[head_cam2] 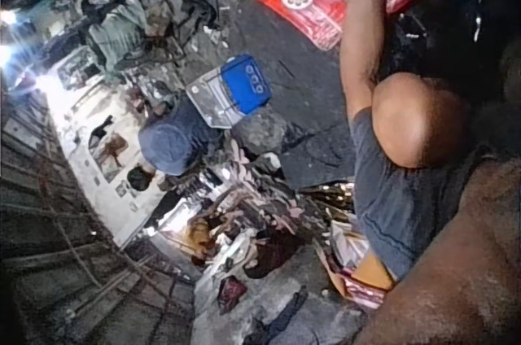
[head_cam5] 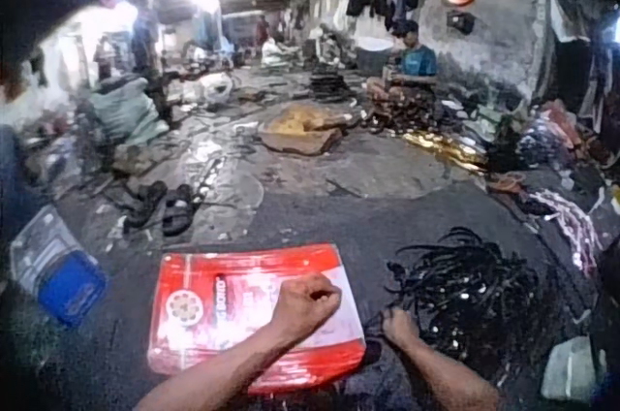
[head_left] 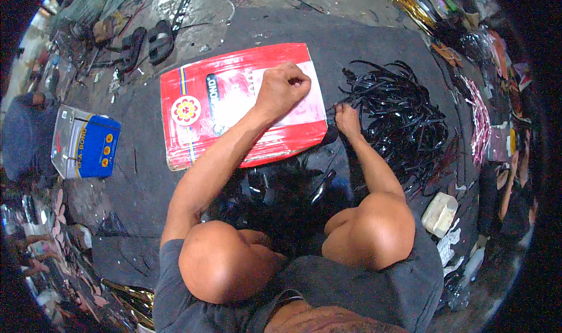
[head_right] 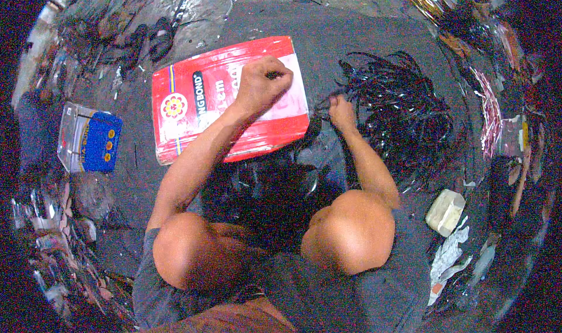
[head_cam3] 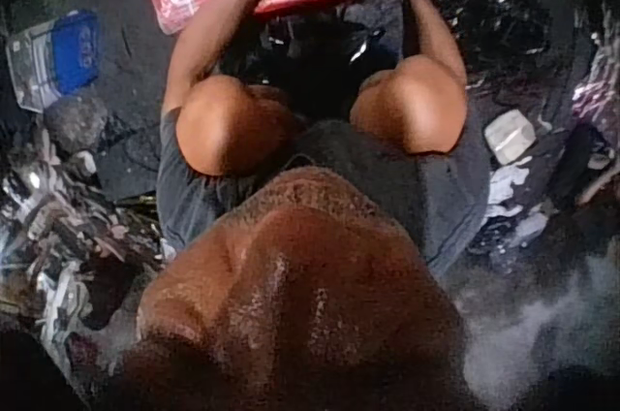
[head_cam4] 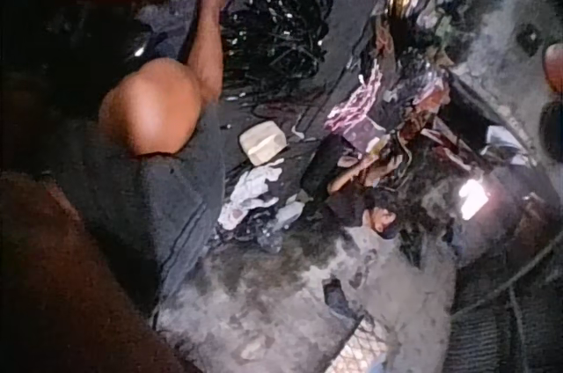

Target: The person sits on the floor and repeatedly cuts short lengths from a long black cable using a red box as a cutting guide. Each cut piece is placed into a growing pile beside the box.

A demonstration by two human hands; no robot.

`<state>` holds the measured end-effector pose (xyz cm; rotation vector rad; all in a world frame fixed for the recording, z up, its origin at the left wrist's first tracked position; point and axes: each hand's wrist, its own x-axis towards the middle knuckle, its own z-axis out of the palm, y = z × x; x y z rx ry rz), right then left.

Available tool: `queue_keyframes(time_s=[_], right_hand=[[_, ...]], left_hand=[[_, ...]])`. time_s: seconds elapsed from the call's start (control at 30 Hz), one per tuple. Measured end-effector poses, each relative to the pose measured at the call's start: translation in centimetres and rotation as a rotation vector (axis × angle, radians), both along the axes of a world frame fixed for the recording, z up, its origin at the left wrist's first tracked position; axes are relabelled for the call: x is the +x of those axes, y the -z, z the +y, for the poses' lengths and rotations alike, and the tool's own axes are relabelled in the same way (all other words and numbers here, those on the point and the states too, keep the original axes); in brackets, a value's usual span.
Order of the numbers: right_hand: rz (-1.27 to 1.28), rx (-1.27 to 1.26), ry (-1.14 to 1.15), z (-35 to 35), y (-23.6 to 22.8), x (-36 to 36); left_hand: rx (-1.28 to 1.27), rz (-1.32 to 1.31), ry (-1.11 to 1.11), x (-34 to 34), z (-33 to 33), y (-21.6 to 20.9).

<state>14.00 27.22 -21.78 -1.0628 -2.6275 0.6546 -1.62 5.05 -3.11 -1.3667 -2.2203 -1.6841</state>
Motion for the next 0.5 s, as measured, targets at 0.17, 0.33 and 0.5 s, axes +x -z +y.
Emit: queue_keyframes(time_s=[0.17, 0.33, 0.5], right_hand=[[-0.127, 0.133, -0.061, -0.2, -3.7, 0.2], [0.099, 0.024, -0.151, -4.4, -17.6, 0.6], [0.642, -0.103, -0.424, -11.1, -28.5, 0.4]], left_hand=[[-0.005, 0.086, 0.058, 0.9, -0.2, 0.1], [0.087, 0.065, 0.113, 3.2, -2.0, -3.0], [0.150, -0.634, 0.396, 8.0, -1.8, -5.1]])
